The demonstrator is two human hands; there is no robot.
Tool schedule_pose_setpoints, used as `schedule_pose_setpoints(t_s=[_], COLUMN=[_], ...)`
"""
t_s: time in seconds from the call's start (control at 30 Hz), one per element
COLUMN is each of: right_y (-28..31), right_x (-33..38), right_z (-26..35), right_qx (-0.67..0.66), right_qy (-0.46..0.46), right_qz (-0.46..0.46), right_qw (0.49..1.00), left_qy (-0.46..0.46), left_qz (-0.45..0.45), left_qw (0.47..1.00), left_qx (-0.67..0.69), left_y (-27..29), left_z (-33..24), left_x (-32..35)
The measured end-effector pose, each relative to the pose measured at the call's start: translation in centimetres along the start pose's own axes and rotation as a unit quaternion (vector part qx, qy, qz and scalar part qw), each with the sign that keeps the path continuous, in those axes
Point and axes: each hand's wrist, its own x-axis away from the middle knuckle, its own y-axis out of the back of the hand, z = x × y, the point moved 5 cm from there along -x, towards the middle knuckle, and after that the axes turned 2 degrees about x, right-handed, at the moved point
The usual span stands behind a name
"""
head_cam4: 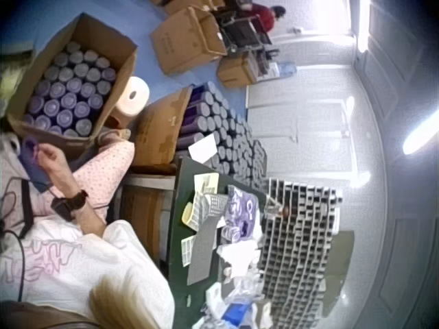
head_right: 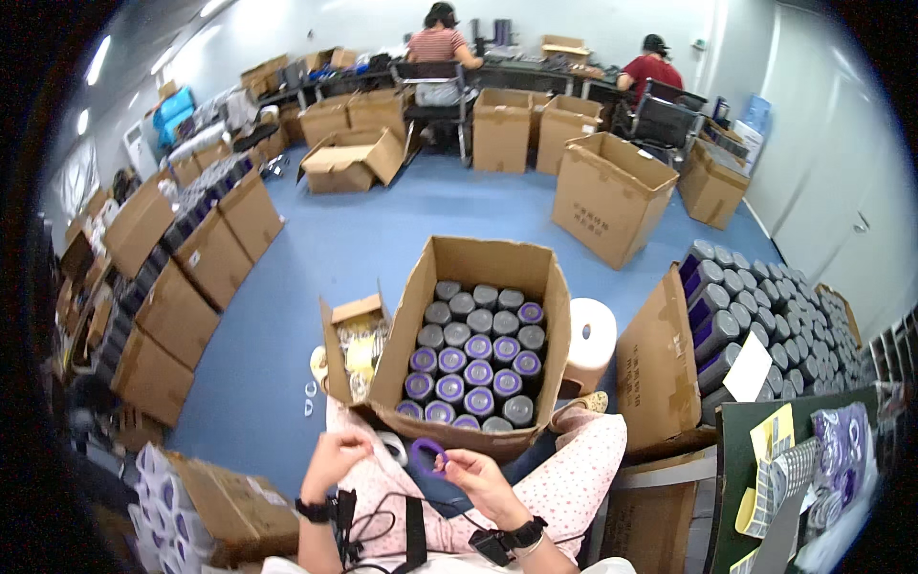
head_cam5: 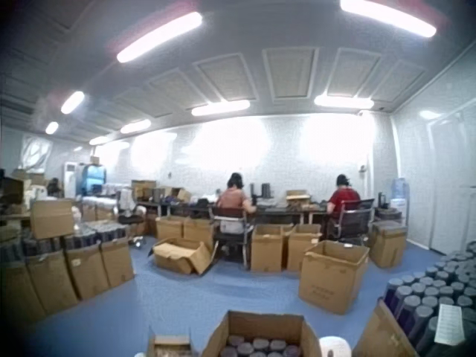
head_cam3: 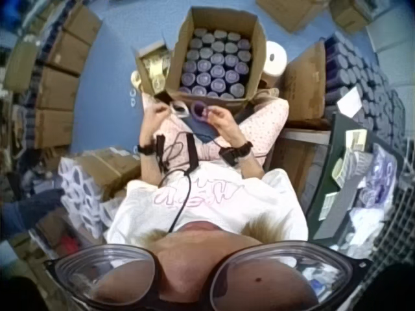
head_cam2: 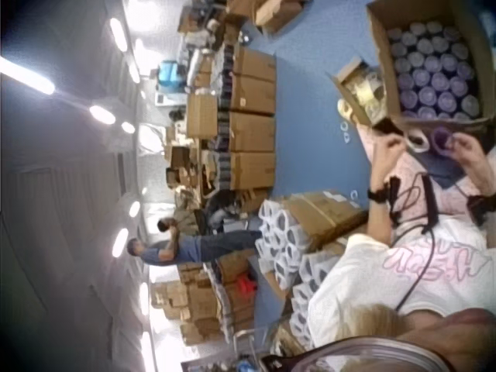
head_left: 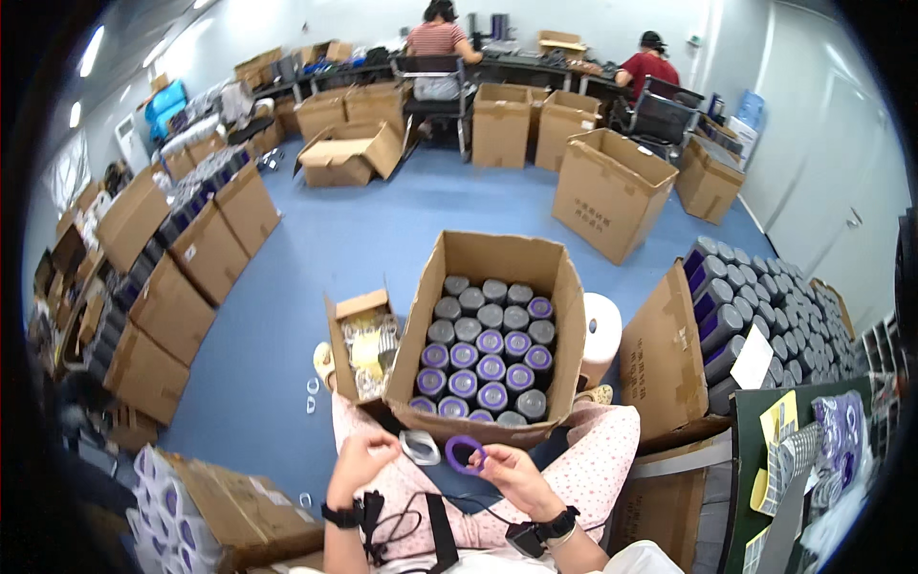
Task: Placing purple rings onto the tops of grey canisters packed in a cardboard box.
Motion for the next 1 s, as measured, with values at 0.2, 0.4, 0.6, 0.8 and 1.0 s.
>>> schedule_pose_setpoints(t_s=[0.2,0.4,0.6,0.8,1.0], right_y=[2.1,1.5,4.2,5.8,13.4], right_x=[1.3,2.9,5.5,-2.0,-19.1], right_z=[1.9,3.0,8.7,18.3,18.1], right_qx=[-0.083,-0.114,-0.057,0.173,0.371], right_qy=[0.027,0.019,0.108,0.189,0.065], right_qz=[-0.036,-0.104,-0.23,-0.295,-0.315], right_qw=[0.995,0.988,0.965,0.921,0.871], left_qy=[0.024,0.067,0.151,0.207,0.256], left_qz=[-0.082,-0.032,-0.093,-0.01,-0.049], left_qw=[0.995,0.993,0.955,0.973,0.96], left_qx=[0.06,-0.089,-0.237,0.104,0.1], left_y=[6.4,8.3,4.5,2.8,4.8], left_z=[8.1,20.5,25.9,35.9,34.8], left_x=[-9.4,-20.0,-23.4,-23.2,-19.7])
